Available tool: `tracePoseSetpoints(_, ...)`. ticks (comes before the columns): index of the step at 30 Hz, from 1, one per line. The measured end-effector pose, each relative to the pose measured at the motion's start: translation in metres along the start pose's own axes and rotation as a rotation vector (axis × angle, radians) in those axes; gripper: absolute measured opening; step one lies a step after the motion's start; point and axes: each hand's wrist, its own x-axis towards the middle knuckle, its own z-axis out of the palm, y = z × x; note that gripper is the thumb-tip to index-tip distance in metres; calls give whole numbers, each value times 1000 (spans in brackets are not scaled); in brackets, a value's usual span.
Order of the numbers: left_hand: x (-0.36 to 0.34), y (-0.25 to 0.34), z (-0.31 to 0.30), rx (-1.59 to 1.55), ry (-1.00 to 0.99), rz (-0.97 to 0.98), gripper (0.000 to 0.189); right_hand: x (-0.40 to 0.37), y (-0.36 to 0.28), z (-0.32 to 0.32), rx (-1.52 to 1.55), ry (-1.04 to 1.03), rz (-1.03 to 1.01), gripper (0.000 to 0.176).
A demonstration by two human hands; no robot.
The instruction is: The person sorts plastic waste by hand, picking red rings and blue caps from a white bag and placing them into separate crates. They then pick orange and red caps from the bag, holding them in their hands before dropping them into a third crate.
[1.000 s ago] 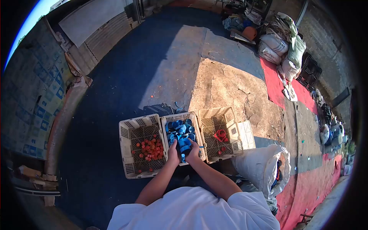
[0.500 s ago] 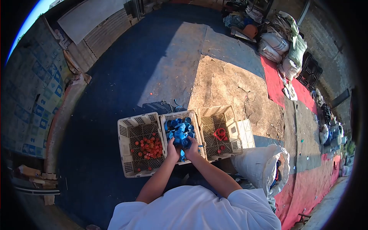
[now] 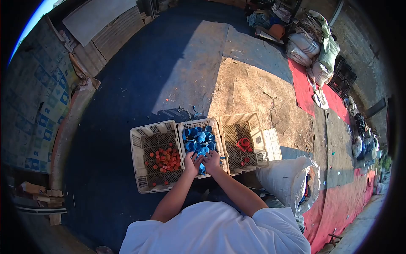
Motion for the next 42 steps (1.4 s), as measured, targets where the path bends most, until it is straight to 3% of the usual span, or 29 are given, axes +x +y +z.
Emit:
tracePoseSetpoints(4,7,-3,-12,-3,-61,-99,32,-12,-5,-7,-75,-45,2,64)
tracePoseSetpoints(9,-5,-7,-20,117,-121,-230,19,-26,-21,-47,-271,-129,58,50)
tracePoseSetpoints(14,-9,-26,-24,212,-196,-276,13,-78,-52,-108,-161,-116,50,35)
tracePoseSetpoints(19,-12,-55,-15,255,-222,-367,13,-148,-79,-171,69,122,-162,23)
tracePoseSetpoints(25,-31,-103,9,458,-253,-521,14,-221,-78,-244,482,235,-431,25)
tracePoseSetpoints(32,-69,-169,41,718,-377,-616,14,-277,-58,-316,717,385,-598,29)
tracePoseSetpoints(38,-84,-243,72,889,-448,-686,13,-285,-62,-382,707,538,-666,28)
tracePoseSetpoints(42,-100,-316,98,992,-421,-679,15,-290,-93,-429,369,827,-793,19)
